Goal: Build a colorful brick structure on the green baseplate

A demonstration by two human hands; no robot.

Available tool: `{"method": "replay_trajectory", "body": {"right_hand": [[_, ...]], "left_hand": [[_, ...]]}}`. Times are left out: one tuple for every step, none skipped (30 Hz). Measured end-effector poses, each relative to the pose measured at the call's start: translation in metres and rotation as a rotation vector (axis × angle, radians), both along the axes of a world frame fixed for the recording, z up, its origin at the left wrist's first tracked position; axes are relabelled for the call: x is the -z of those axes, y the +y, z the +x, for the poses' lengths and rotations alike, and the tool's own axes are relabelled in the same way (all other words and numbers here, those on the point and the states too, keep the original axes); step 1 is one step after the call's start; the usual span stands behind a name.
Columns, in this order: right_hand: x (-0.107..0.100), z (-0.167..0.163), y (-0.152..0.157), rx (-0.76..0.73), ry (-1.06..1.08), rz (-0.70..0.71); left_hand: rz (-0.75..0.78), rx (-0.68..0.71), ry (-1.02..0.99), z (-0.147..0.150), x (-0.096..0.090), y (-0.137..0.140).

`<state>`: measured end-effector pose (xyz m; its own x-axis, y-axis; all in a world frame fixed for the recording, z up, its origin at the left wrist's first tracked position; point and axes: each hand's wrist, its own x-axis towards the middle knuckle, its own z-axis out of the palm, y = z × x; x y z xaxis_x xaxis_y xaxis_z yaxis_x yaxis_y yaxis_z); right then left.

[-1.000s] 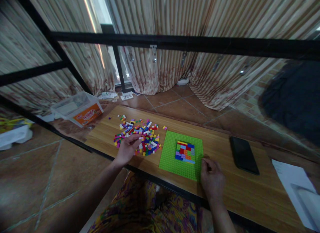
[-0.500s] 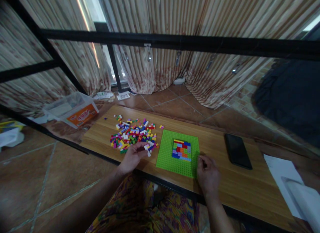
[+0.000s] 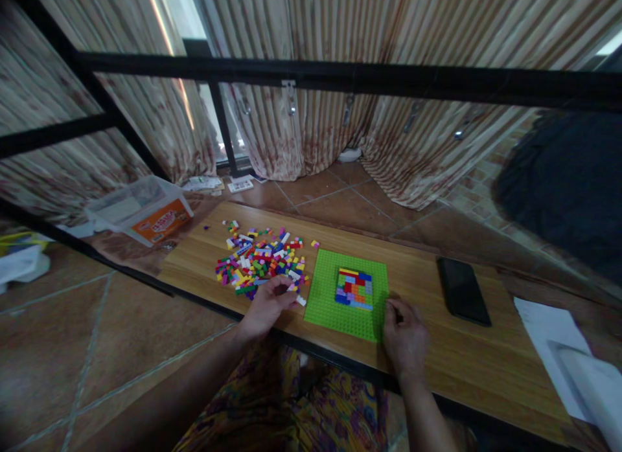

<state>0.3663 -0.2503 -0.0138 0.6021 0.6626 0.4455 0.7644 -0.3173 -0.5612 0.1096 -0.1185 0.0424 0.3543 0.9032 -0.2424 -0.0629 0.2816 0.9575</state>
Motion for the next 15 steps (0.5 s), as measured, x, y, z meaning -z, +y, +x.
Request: {"method": "replay_trajectory", "body": {"right_hand": [[0.0, -0.001, 0.0, 0.001, -0.002, 0.004], [-0.001, -0.001, 0.0, 0.006, -0.003, 0.01], [-0.002, -0.002, 0.001, 0.011, -0.001, 0.015], [-0.002, -0.003, 0.001, 0.014, 0.003, 0.018], [-0.003, -0.003, 0.001, 0.014, 0.008, 0.018], [-0.003, -0.004, 0.001, 0.012, 0.012, 0.018], [-0.003, -0.004, 0.001, 0.009, 0.016, 0.02], [-0.004, -0.005, 0.002, 0.005, 0.019, 0.023], [-0.004, -0.005, 0.002, 0.002, 0.021, 0.026], [-0.004, -0.005, 0.002, 0.003, 0.022, 0.029], [-0.004, -0.005, 0.002, 0.007, 0.024, 0.028], [-0.005, -0.005, 0.003, 0.01, 0.027, 0.025], [-0.005, -0.006, 0.003, 0.018, 0.03, 0.025], [-0.005, -0.006, 0.003, 0.024, 0.032, 0.026], [-0.006, -0.006, 0.003, 0.028, 0.035, 0.027]], "left_hand": [[0.042, -0.011, 0.024, 0.004, 0.001, -0.001], [0.093, -0.02, 0.048, 0.009, 0.002, -0.002], [0.143, -0.027, 0.064, 0.014, 0.003, -0.004], [0.187, -0.03, 0.071, 0.02, 0.004, -0.005], [0.219, -0.028, 0.071, 0.026, 0.006, -0.007], [0.239, -0.024, 0.067, 0.032, 0.008, -0.009], [0.249, -0.02, 0.063, 0.037, 0.01, -0.011], [0.254, -0.024, 0.063, 0.043, 0.013, -0.013], [0.255, -0.03, 0.069, 0.048, 0.015, -0.014], [0.254, -0.04, 0.08, 0.053, 0.017, -0.016], [0.251, -0.05, 0.091, 0.057, 0.019, -0.017], [0.246, -0.059, 0.101, 0.061, 0.02, -0.018], [0.243, -0.069, 0.11, 0.065, 0.021, -0.019], [0.243, -0.078, 0.119, 0.069, 0.022, -0.019], [0.246, -0.089, 0.128, 0.072, 0.022, -0.019]]}}
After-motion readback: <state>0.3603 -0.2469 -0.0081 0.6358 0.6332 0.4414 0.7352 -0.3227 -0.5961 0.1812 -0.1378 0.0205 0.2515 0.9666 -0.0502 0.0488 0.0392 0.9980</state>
